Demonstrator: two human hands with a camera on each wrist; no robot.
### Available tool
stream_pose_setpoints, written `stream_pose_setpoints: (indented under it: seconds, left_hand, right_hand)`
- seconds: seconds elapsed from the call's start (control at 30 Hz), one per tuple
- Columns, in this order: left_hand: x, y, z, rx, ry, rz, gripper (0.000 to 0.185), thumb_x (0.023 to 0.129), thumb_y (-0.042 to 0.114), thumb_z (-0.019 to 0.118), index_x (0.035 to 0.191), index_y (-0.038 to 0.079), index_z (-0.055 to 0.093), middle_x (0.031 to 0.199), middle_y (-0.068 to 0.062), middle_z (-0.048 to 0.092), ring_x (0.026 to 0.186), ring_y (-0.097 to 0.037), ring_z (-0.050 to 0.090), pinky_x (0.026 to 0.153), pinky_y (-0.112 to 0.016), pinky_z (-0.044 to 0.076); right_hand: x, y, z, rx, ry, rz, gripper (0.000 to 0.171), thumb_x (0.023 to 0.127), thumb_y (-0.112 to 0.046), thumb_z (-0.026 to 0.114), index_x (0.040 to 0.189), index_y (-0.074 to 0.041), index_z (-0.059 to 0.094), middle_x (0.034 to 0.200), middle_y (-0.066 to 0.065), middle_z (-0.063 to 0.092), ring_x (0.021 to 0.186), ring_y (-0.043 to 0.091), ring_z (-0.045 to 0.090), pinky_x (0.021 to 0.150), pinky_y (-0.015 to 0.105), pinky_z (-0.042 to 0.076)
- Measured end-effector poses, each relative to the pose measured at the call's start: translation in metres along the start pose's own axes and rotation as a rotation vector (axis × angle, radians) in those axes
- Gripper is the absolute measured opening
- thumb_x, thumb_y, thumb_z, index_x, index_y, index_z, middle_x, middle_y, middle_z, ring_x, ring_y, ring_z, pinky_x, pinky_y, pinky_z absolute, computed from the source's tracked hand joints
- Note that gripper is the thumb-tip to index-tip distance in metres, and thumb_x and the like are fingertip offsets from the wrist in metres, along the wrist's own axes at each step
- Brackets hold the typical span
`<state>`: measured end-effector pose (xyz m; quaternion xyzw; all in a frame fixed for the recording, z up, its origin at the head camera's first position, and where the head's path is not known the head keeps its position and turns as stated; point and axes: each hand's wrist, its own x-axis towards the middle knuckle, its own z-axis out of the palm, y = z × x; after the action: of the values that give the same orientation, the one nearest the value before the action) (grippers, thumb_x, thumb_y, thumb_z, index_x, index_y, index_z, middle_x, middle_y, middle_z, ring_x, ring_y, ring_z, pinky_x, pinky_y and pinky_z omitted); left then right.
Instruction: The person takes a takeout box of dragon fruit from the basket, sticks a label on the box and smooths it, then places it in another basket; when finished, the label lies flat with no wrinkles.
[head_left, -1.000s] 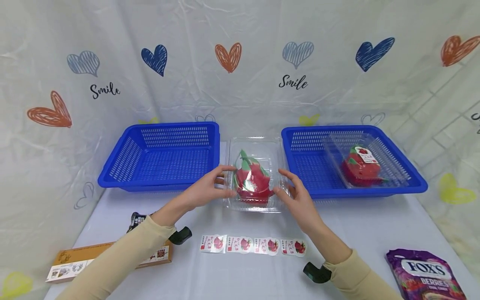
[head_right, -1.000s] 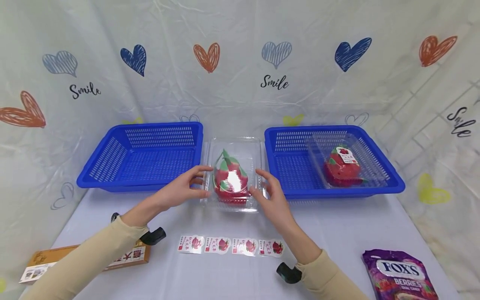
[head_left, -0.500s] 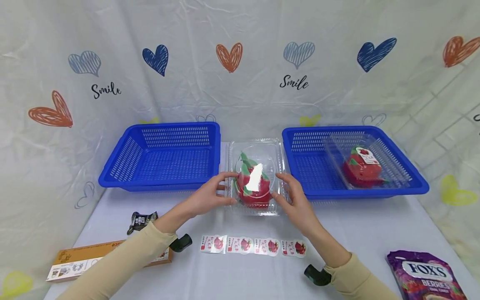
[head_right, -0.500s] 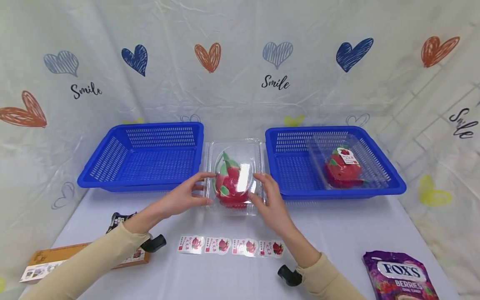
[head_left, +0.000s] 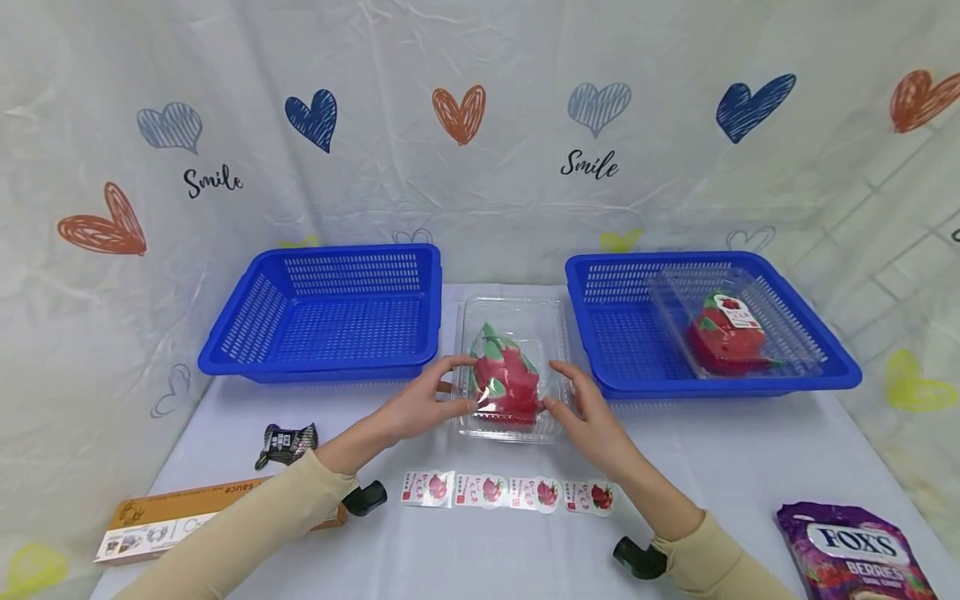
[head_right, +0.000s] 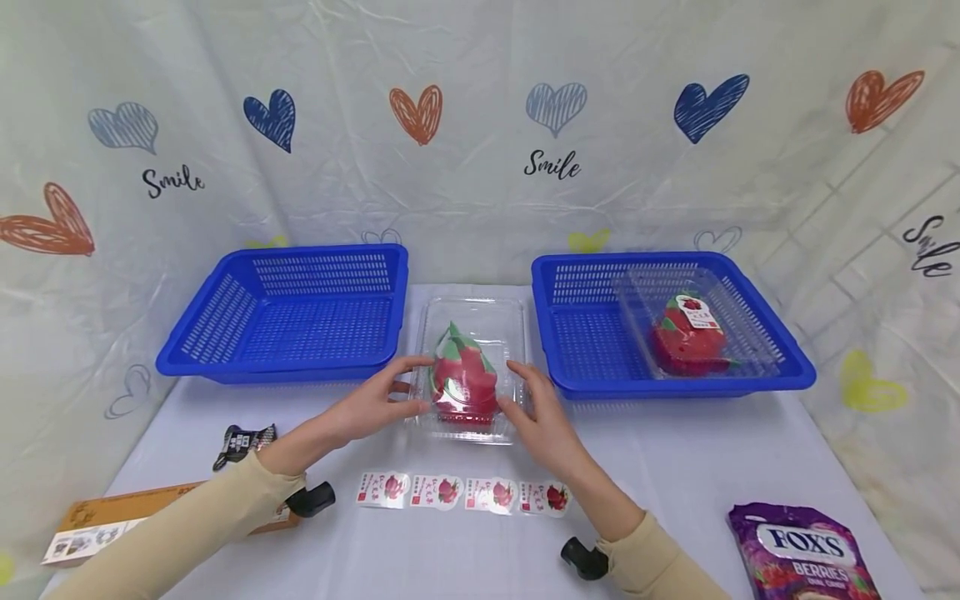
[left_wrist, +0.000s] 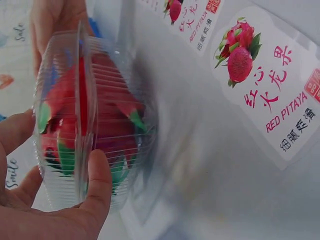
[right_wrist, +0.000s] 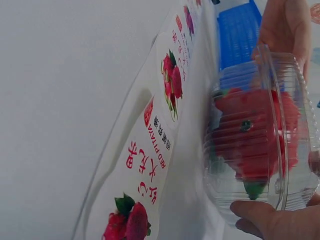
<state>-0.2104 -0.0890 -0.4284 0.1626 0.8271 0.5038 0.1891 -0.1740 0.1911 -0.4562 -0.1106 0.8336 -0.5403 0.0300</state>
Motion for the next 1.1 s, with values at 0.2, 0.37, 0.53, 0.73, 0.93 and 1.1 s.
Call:
stream_pose_setpoints:
  seconds: [0.2,0.37,0.53,0.73,0.93,1.1]
  left_hand:
    - [0.003,-0.004,0.003,-0.019,-0.002,-0.021,0.066,0.089,0.038,0.071,0.146,0.034,0.039,0.152,-0.004,0.032,0.121,-0.031,0.050,0.087,-0.048,0.049]
    - [0.007,-0.006,0.006,-0.052,-0.018,-0.044,0.069,0.088,0.042,0.071,0.146,0.040,0.035,0.149,-0.004,0.035,0.115,-0.028,0.054,0.085,-0.047,0.051]
    - [0.009,-0.009,0.007,-0.080,-0.017,-0.051,0.069,0.088,0.042,0.071,0.146,0.040,0.034,0.145,-0.003,0.038,0.110,-0.026,0.056,0.082,-0.047,0.052]
    - [0.009,-0.011,0.010,-0.107,0.002,-0.045,0.069,0.088,0.041,0.071,0.146,0.039,0.035,0.150,-0.002,0.033,0.105,-0.025,0.057,0.079,-0.046,0.053]
    - [0.007,-0.010,0.012,-0.112,-0.003,-0.043,0.068,0.088,0.041,0.071,0.146,0.039,0.035,0.153,-0.004,0.028,0.108,-0.026,0.057,0.080,-0.047,0.053]
    - [0.008,-0.013,0.012,-0.109,-0.001,-0.041,0.066,0.089,0.042,0.069,0.146,0.041,0.035,0.153,-0.003,0.029,0.110,-0.026,0.055,0.080,-0.046,0.052]
  right_hand:
    - [0.003,0.000,-0.003,0.037,-0.016,0.091,0.057,0.101,-0.034,0.053,0.152,-0.020,0.029,0.160,0.012,0.017,0.147,0.040,0.010,0.108,0.064,0.021]
    - [0.006,0.001,-0.005,0.087,-0.038,0.158,0.059,0.101,-0.037,0.053,0.153,-0.025,0.026,0.160,0.012,0.014,0.141,0.044,0.025,0.104,0.065,0.030]
    - [0.007,0.002,-0.007,0.113,-0.059,0.180,0.061,0.100,-0.041,0.053,0.153,-0.027,0.025,0.160,0.012,0.014,0.138,0.045,0.032,0.104,0.066,0.030]
    - [0.006,0.000,-0.008,0.134,-0.071,0.182,0.061,0.100,-0.040,0.053,0.153,-0.025,0.025,0.160,0.012,0.014,0.138,0.046,0.030,0.104,0.066,0.028]
    - [0.003,-0.002,-0.009,0.163,-0.083,0.192,0.059,0.101,-0.038,0.053,0.152,-0.027,0.026,0.161,0.010,0.010,0.140,0.048,0.026,0.105,0.066,0.027]
    - [0.003,-0.002,-0.011,0.156,-0.083,0.193,0.059,0.101,-0.038,0.053,0.152,-0.027,0.026,0.161,0.010,0.008,0.141,0.048,0.023,0.105,0.066,0.027]
